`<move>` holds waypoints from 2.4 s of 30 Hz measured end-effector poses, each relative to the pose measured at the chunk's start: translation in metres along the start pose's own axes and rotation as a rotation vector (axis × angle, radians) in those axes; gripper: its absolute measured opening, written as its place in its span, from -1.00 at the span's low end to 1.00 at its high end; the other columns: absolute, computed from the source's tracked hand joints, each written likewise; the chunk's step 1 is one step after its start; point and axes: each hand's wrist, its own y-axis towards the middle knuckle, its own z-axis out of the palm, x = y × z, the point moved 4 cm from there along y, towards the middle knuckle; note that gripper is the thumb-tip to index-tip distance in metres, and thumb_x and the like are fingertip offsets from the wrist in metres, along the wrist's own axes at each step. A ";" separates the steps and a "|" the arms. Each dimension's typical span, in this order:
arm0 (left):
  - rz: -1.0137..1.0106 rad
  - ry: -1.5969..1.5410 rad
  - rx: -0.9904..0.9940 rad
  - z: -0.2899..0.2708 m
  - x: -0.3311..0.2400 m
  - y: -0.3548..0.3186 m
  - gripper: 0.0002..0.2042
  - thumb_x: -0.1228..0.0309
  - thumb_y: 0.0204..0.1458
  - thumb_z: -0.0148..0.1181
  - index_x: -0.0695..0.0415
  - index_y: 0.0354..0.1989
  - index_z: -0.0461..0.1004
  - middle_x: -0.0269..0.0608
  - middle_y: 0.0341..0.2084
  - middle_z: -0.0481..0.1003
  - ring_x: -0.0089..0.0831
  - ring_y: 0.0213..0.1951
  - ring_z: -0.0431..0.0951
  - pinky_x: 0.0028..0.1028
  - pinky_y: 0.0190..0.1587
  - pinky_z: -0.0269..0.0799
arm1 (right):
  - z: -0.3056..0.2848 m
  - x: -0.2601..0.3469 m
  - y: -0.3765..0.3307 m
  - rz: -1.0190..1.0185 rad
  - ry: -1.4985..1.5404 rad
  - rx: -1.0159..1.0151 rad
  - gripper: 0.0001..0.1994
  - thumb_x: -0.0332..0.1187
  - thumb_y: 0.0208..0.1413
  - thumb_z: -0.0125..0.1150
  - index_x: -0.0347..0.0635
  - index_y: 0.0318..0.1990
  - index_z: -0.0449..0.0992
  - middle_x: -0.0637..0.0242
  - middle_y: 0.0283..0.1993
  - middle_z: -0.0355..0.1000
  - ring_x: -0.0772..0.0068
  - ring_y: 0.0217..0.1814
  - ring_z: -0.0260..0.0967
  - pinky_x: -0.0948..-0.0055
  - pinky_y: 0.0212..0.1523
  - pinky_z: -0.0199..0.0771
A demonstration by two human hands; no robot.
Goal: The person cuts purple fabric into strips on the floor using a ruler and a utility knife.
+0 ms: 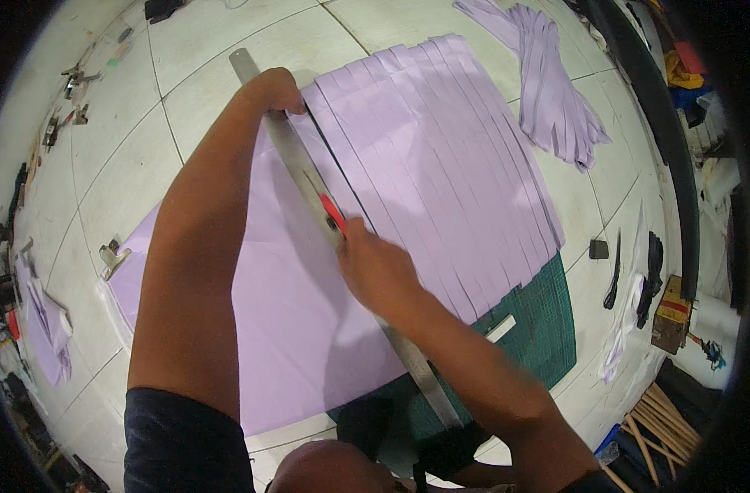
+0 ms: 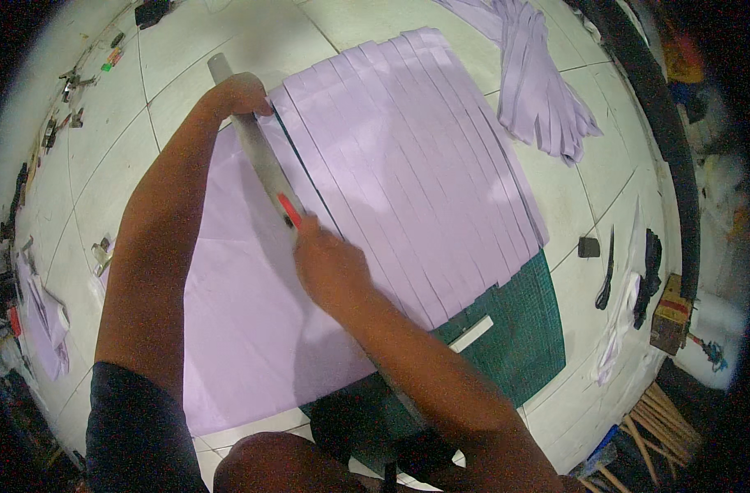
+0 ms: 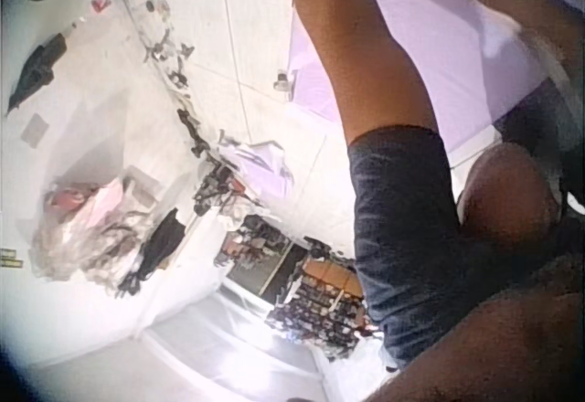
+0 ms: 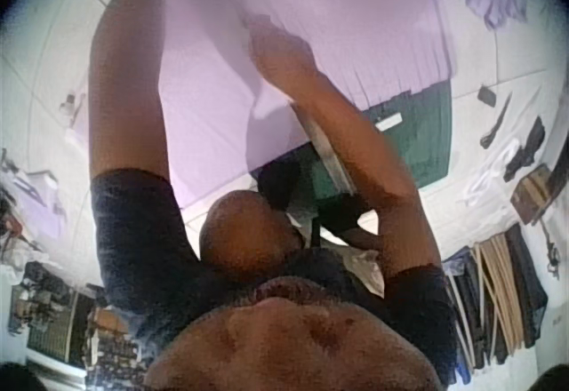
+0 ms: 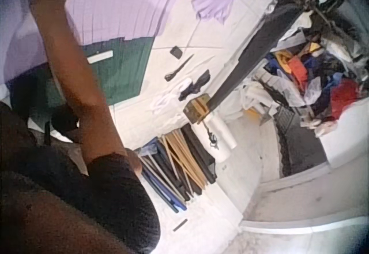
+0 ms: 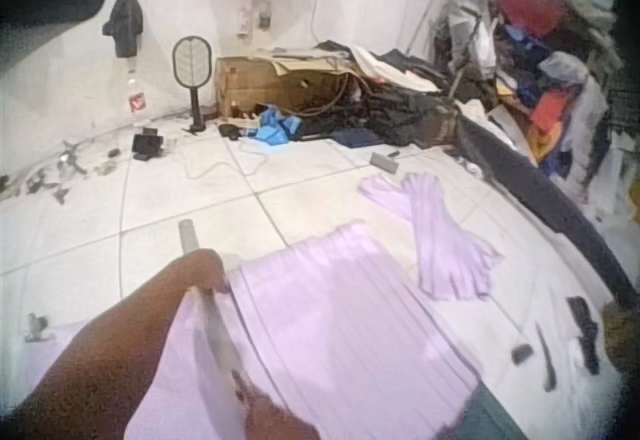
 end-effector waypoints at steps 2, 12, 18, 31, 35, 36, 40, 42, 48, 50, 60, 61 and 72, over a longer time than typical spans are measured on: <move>-0.020 -0.009 -0.005 0.003 0.004 0.003 -0.57 0.09 -0.20 0.37 0.26 -0.34 0.65 0.07 -0.34 0.62 0.00 -0.25 0.63 -0.20 -0.13 0.52 | 0.001 0.019 0.039 -0.099 -0.042 -0.056 -0.68 -0.37 0.26 -0.10 -0.43 0.07 0.25 -0.07 -0.26 0.52 -0.09 -0.26 0.55 -0.06 -0.20 0.51; -0.131 -0.097 0.039 -0.006 -0.004 -0.004 -0.64 0.16 -0.21 0.42 0.21 -0.32 0.67 -0.02 -0.31 0.64 -0.10 -0.20 0.65 -0.23 -0.11 0.53 | -0.009 0.048 0.114 -0.085 -0.099 -0.153 -0.77 -0.45 0.17 -0.02 -0.37 -0.06 0.27 -0.11 -0.28 0.54 -0.11 -0.23 0.56 0.01 -0.18 0.52; -0.117 -0.050 0.063 -0.006 -0.008 -0.005 -0.60 0.14 -0.20 0.43 0.19 -0.25 0.66 -0.01 -0.24 0.63 -0.09 -0.15 0.63 -0.23 -0.08 0.52 | -0.019 0.046 0.117 -0.059 -0.069 -0.058 -0.71 -0.39 0.20 -0.10 -0.39 0.01 0.25 -0.15 -0.15 0.52 -0.16 -0.08 0.52 0.00 -0.05 0.49; -0.057 -0.239 -0.042 -0.002 -0.001 -0.012 -0.53 0.05 -0.10 0.26 0.32 -0.31 0.61 0.10 -0.31 0.59 -0.04 -0.19 0.60 -0.15 -0.07 0.47 | -0.022 0.012 0.046 0.052 -0.128 0.084 -0.73 -0.38 0.25 -0.07 -0.33 0.03 0.27 -0.06 -0.26 0.54 -0.12 -0.21 0.55 -0.04 -0.16 0.49; -0.078 -0.314 -0.279 0.007 0.021 -0.021 -0.53 0.09 -0.11 0.29 0.28 -0.18 0.60 0.07 -0.21 0.59 -0.06 -0.11 0.59 -0.21 -0.01 0.47 | -0.013 -0.011 -0.010 0.077 -0.019 0.006 -0.74 -0.29 0.30 -0.09 -0.29 -0.01 0.23 -0.05 -0.41 0.48 -0.18 -0.34 0.49 -0.06 -0.26 0.44; -0.123 -0.357 -0.251 0.011 0.034 -0.017 -0.53 0.13 -0.14 0.32 0.26 -0.15 0.60 0.08 -0.18 0.59 -0.07 -0.09 0.59 -0.24 0.00 0.48 | -0.010 -0.015 -0.025 0.079 0.018 -0.024 -0.75 -0.27 0.31 -0.09 -0.28 -0.04 0.21 -0.05 -0.46 0.46 -0.19 -0.38 0.47 -0.05 -0.29 0.42; -0.163 -0.412 -0.255 0.013 0.027 -0.026 -0.53 0.19 -0.17 0.36 0.21 -0.07 0.59 0.03 -0.15 0.60 -0.07 -0.06 0.59 -0.27 0.05 0.47 | -0.003 -0.047 -0.073 0.190 0.101 0.030 -0.70 -0.19 0.34 -0.13 -0.28 -0.05 0.26 -0.12 -0.33 0.49 -0.26 -0.24 0.48 -0.13 -0.20 0.42; -0.171 -0.452 -0.288 0.007 0.018 -0.028 -0.52 0.18 -0.16 0.36 0.19 -0.05 0.58 0.01 -0.15 0.60 -0.08 -0.06 0.59 -0.26 0.04 0.47 | 0.001 -0.066 -0.097 0.212 0.120 0.018 -0.71 -0.17 0.35 -0.13 -0.26 -0.06 0.26 -0.13 -0.32 0.49 -0.27 -0.25 0.48 -0.14 -0.20 0.41; -0.221 -0.426 -0.308 0.007 0.006 -0.036 -0.51 0.14 -0.13 0.37 0.14 -0.03 0.56 -0.02 -0.13 0.60 -0.10 -0.05 0.60 -0.25 0.03 0.47 | 0.011 -0.102 -0.158 0.287 0.180 0.095 -0.66 -0.13 0.33 -0.07 -0.24 0.01 0.26 -0.14 -0.28 0.49 -0.27 -0.26 0.49 -0.12 -0.23 0.43; -0.224 -0.441 -0.305 0.010 0.007 -0.037 -0.49 0.11 -0.13 0.38 0.12 0.00 0.55 -0.01 -0.12 0.60 -0.11 -0.05 0.60 -0.25 0.03 0.47 | 0.013 -0.116 -0.177 0.290 0.216 0.060 -0.65 -0.12 0.32 -0.02 -0.24 0.00 0.25 -0.13 -0.28 0.49 -0.28 -0.26 0.49 -0.09 -0.24 0.44; -0.078 -0.479 -0.918 0.019 -0.015 -0.091 -0.43 0.21 -0.02 0.32 0.24 0.15 0.39 0.17 0.06 0.39 0.06 0.15 0.37 -0.17 0.21 0.28 | 0.046 -0.171 -0.250 0.322 0.156 0.030 -0.51 -0.04 0.12 0.31 -0.28 -0.08 0.32 -0.05 -0.22 0.45 -0.05 -0.22 0.50 0.08 -0.23 0.46; -0.082 -0.476 -0.936 0.025 -0.021 -0.102 -0.45 0.23 0.00 0.30 0.24 0.15 0.39 0.17 0.05 0.40 0.06 0.14 0.37 -0.17 0.21 0.27 | 0.052 -0.174 -0.255 0.372 0.164 0.058 -0.52 -0.03 0.11 0.31 -0.28 -0.11 0.33 -0.05 -0.22 0.45 -0.07 -0.20 0.49 0.06 -0.23 0.45; -0.152 -0.261 -0.779 0.104 -0.090 -0.222 -0.65 0.31 0.12 0.15 0.27 0.01 0.50 0.23 0.08 0.41 0.08 0.15 0.36 -0.10 0.21 0.25 | 0.088 -0.173 -0.277 0.192 -0.024 -0.064 -0.51 -0.10 -0.09 0.47 -0.27 -0.18 0.39 0.03 -0.19 0.35 -0.07 -0.10 0.36 0.04 -0.09 0.34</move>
